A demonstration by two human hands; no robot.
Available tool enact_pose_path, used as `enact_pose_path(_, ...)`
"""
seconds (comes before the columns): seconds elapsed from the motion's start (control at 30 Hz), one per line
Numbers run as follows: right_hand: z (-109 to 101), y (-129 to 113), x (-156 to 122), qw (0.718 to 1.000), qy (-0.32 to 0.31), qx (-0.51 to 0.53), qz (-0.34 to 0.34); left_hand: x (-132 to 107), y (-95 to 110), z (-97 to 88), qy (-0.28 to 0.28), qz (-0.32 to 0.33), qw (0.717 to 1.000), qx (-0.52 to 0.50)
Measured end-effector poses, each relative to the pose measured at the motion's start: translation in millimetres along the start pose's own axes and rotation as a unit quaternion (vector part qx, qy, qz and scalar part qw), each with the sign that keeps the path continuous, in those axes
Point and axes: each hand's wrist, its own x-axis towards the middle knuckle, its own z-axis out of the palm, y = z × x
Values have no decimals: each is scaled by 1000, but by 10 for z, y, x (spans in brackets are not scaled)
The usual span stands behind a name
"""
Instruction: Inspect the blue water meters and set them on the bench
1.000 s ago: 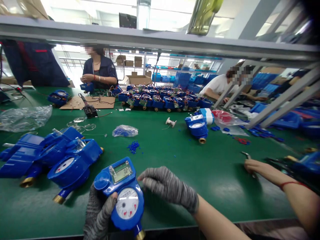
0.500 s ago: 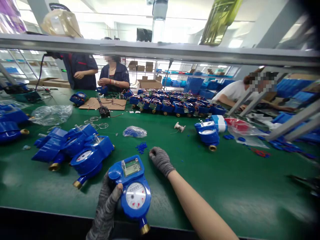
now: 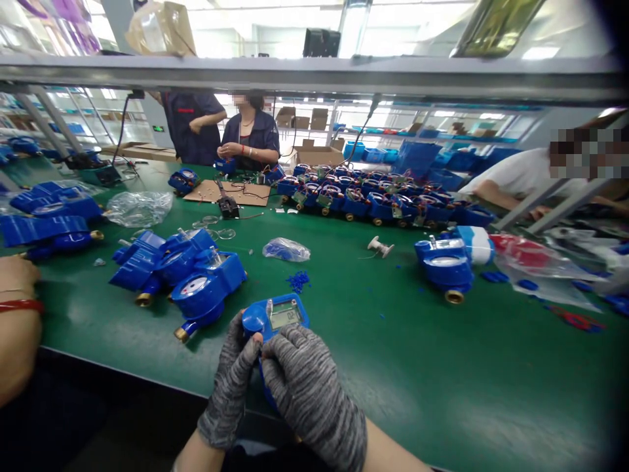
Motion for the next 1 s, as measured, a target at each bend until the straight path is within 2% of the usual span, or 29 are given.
enact_pose_path(0.13,9,-35,51,998,1,-57,2,-4,46,29,-9,2,1000,4)
enact_pose_path(0.3,-37,-46,86,993,-33,-94,-69,8,14,-1,-4,-10,1000,3)
enact_pose_path(0.47,-150,-38,65,978,-112,-104,-139,-44,28,-42,-3,32,999,36)
enact_pose_path(0.57,-174,-32,33,977,-104,-104,-153,-59,64,-30,7,65,997,52)
enact_pose_path(0.7,-133,-19,-13,982,-68,-114,-138,-13,84,10,9,20,999,27)
enact_pose_path(0.87,-210,-59,5,985,-91,-98,-109,-46,177,48,13,-21,1000,6)
enact_pose_path(0.93,-285,-5,47,985,-108,-61,-120,-91,198,71,22,-28,999,4)
enact_pose_path(1.0,-338,171,106,987,-99,16,-129,-132,170,103,19,-40,999,-11)
